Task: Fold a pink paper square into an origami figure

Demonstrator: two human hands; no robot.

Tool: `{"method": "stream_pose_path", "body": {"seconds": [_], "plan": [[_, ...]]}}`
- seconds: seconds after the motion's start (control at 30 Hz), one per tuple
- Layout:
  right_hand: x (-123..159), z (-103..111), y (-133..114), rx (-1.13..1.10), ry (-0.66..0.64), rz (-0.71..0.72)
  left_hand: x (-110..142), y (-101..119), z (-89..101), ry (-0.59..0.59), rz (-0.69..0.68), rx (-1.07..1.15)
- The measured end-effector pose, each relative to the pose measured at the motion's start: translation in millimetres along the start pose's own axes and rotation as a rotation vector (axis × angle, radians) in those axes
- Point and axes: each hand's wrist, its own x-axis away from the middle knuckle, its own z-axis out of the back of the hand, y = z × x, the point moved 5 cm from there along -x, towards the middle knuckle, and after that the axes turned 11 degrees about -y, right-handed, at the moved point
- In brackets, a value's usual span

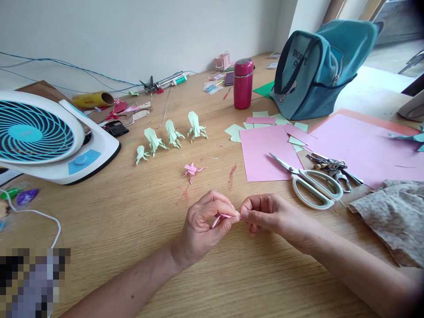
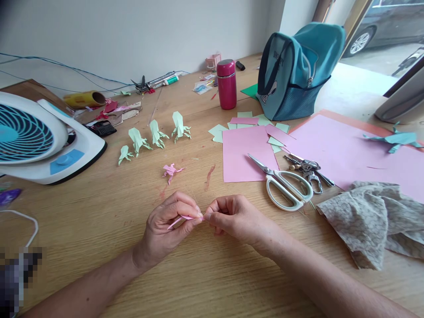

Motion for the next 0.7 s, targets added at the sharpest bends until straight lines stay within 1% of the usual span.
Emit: {"method": "stream_pose_path", "body": {"seconds": [0.1,0.17,0.3,0.43,0.53,0.63,0.7], "plan": [[-1.0,0.2,2.5,0.005,-0.015,0.014,1.4,0.0,-0.5,0.022,-0.001,0.002],[-1.1,1.3,3.8,0.046,-0.013,0.029,2.0,-0.6,-1.2,0.025,0.003,0.018],[-0.5,2.0,3.1,0.144,-0.029,0.083,2.2,-2.7,-2.3,0.016,0.011,0.061],[0.9,-0.6,0.8,0.173,-0.045,0.141,2.4,-5.1,-3.1,0.004,0.007,0.086],[3.4,-2.0,-2.8,0.26,0.0,0.184,2.7,-5.4,-4.8,-0.021,-0.018,0.09],[5.2,-1.8,-5.0,0.366,0.071,0.179,3.2,-5.1,-5.5,-0.024,-0.024,0.06],[4.5,-2.0,-5.0,0.353,0.071,0.182,3.5,-5.3,-5.3,-0.015,-0.002,0.041]]}}
